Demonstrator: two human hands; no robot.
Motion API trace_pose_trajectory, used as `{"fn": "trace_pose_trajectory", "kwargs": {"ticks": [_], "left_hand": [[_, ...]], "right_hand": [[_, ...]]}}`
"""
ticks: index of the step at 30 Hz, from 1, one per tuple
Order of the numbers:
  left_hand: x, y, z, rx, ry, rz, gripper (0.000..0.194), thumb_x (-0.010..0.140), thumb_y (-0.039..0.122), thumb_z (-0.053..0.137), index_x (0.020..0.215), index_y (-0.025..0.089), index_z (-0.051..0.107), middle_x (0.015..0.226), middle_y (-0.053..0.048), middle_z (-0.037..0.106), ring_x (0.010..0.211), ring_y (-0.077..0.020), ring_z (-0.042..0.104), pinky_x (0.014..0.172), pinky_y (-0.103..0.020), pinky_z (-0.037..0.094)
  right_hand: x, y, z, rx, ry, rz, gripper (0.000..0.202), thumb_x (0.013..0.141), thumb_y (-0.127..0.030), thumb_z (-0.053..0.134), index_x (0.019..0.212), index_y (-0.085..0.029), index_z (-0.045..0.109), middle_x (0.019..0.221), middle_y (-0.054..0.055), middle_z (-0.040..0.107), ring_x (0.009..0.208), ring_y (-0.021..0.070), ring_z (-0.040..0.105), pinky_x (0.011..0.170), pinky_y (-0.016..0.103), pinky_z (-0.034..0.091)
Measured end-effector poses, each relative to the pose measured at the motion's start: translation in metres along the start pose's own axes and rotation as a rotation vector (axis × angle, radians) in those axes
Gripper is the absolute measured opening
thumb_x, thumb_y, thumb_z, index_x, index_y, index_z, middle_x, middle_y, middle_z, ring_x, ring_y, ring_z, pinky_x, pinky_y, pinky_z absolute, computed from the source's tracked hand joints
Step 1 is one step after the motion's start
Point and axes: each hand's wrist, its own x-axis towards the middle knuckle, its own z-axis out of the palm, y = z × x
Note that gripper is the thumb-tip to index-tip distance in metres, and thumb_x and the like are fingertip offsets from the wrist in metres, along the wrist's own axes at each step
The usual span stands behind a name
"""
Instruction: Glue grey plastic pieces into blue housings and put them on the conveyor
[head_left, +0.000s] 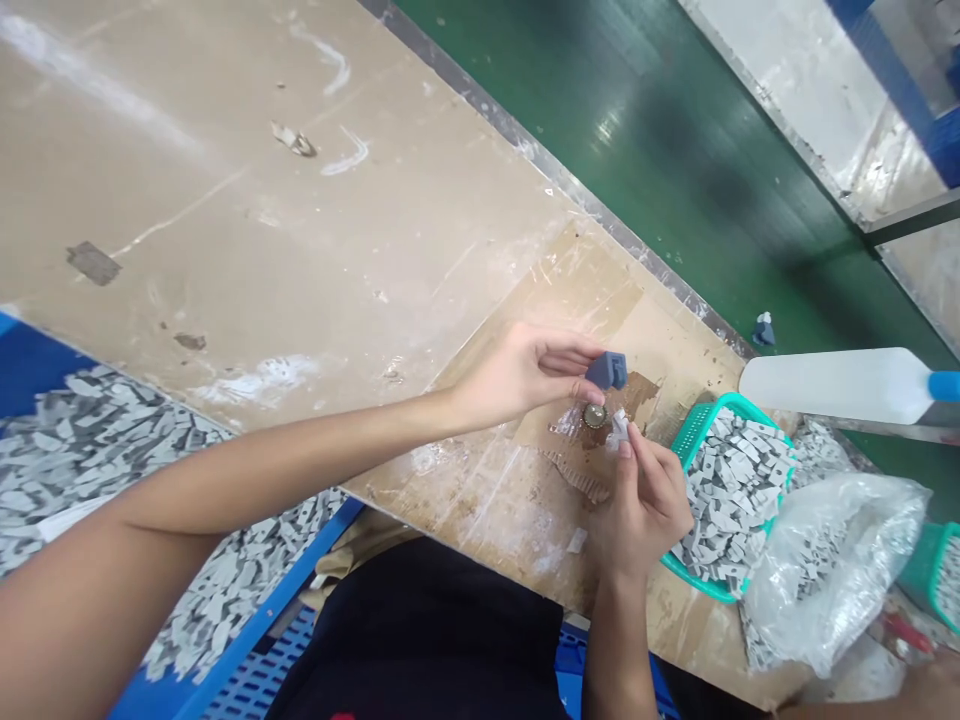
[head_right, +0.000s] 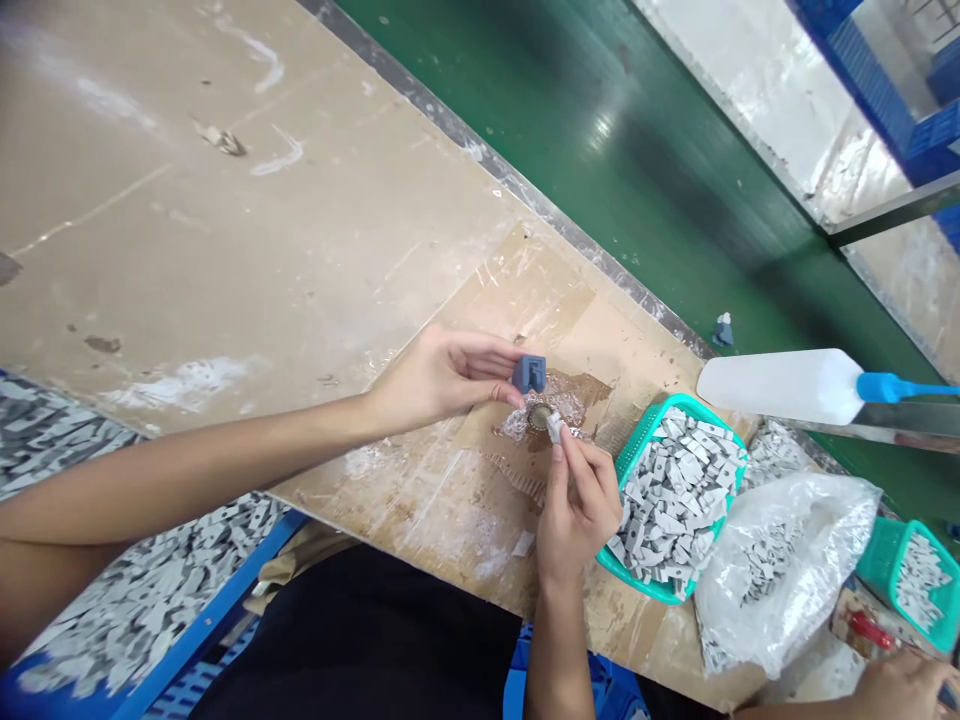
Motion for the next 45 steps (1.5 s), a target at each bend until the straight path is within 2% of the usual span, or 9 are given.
{"fn": "trace_pose_trajectory", "kwargs": {"ticks": [3, 8, 15, 19, 23, 28, 33, 39, 45], "left_hand": [[-0.008, 0.001, 0.005, 0.094, -0.011, 0.052, 0.035, 0.077, 0.019, 0.079, 0.111, 0.016, 0.076, 0.104, -0.008, 0.078, 0.089, -0.0214, 0.076, 0.092, -0.034, 0.061], [-0.017, 0.001, 0.008, 0.421, -0.008, 0.201, 0.036, 0.078, 0.02, 0.079, 0.114, 0.022, 0.075, 0.109, -0.005, 0.077, 0.091, -0.0192, 0.076, 0.091, -0.027, 0.061], [-0.018, -0.001, 0.007, 0.729, -0.084, 0.625, 0.036, 0.084, 0.015, 0.073, 0.12, 0.015, 0.071, 0.106, -0.007, 0.077, 0.091, -0.0148, 0.076, 0.086, -0.019, 0.061], [-0.019, 0.0, 0.008, 0.832, -0.072, 0.742, 0.034, 0.087, 0.017, 0.071, 0.121, 0.015, 0.068, 0.105, -0.007, 0.078, 0.092, -0.0133, 0.075, 0.088, -0.017, 0.06], [-0.024, -0.002, 0.009, 0.9, -0.032, 0.775, 0.039, 0.089, 0.018, 0.069, 0.128, 0.02, 0.063, 0.11, -0.005, 0.077, 0.094, -0.0137, 0.075, 0.088, -0.02, 0.061], [-0.029, -0.008, 0.01, 0.941, 0.028, 0.784, 0.049, 0.089, 0.016, 0.068, 0.137, 0.017, 0.055, 0.108, -0.008, 0.077, 0.095, -0.015, 0.075, 0.089, -0.022, 0.061], [-0.032, -0.013, 0.013, 0.985, 0.088, 0.825, 0.06, 0.09, 0.013, 0.067, 0.145, 0.02, 0.046, 0.114, -0.007, 0.075, 0.1, -0.0148, 0.074, 0.091, -0.023, 0.061], [-0.034, -0.017, 0.015, 0.981, 0.106, 0.826, 0.06, 0.089, 0.006, 0.065, 0.145, 0.018, 0.046, 0.105, -0.005, 0.078, 0.096, -0.0121, 0.074, 0.09, -0.019, 0.06], [-0.035, -0.016, 0.013, 0.969, 0.106, 0.771, 0.057, 0.09, 0.003, 0.06, 0.143, 0.018, 0.048, 0.102, -0.005, 0.078, 0.092, -0.0122, 0.075, 0.086, -0.019, 0.06]], "right_hand": [[0.001, -0.005, -0.004, 0.049, 0.065, -0.005, 0.022, 0.093, -0.022, 0.064, 0.112, -0.025, 0.075, 0.089, 0.005, 0.068, 0.081, 0.0177, 0.066, 0.073, 0.036, 0.057], [0.004, -0.012, -0.006, 0.127, 0.167, -0.099, 0.027, 0.092, -0.019, 0.064, 0.115, -0.029, 0.074, 0.086, 0.004, 0.065, 0.076, 0.0174, 0.064, 0.065, 0.037, 0.056], [0.013, -0.02, -0.005, 0.206, 0.151, -0.209, 0.035, 0.09, -0.01, 0.065, 0.116, -0.031, 0.073, 0.081, 0.001, 0.065, 0.076, 0.0155, 0.064, 0.066, 0.034, 0.055], [0.014, -0.022, -0.005, 0.177, 0.09, -0.199, 0.036, 0.091, -0.011, 0.064, 0.118, -0.033, 0.071, 0.084, 0.001, 0.066, 0.079, 0.0157, 0.065, 0.068, 0.035, 0.055], [0.013, -0.025, -0.004, 0.138, 0.051, -0.176, 0.036, 0.091, -0.012, 0.064, 0.12, -0.035, 0.07, 0.084, 0.0, 0.067, 0.081, 0.0155, 0.065, 0.07, 0.035, 0.057], [0.013, -0.033, 0.0, 0.121, 0.034, -0.143, 0.042, 0.092, -0.007, 0.06, 0.121, -0.036, 0.069, 0.089, 0.001, 0.067, 0.083, 0.0142, 0.065, 0.072, 0.033, 0.057], [0.012, -0.037, 0.003, 0.093, 0.027, -0.116, 0.047, 0.092, -0.003, 0.055, 0.12, -0.038, 0.069, 0.091, 0.001, 0.066, 0.083, 0.0133, 0.065, 0.071, 0.031, 0.057], [0.008, -0.044, 0.007, 0.075, 0.027, -0.08, 0.045, 0.093, -0.005, 0.056, 0.123, -0.037, 0.068, 0.092, 0.002, 0.067, 0.084, 0.0138, 0.066, 0.071, 0.03, 0.059], [0.001, -0.048, 0.014, 0.05, -0.003, -0.103, 0.055, 0.093, -0.001, 0.052, 0.13, -0.04, 0.062, 0.091, 0.002, 0.062, 0.084, 0.0128, 0.064, 0.07, 0.029, 0.059]]}}
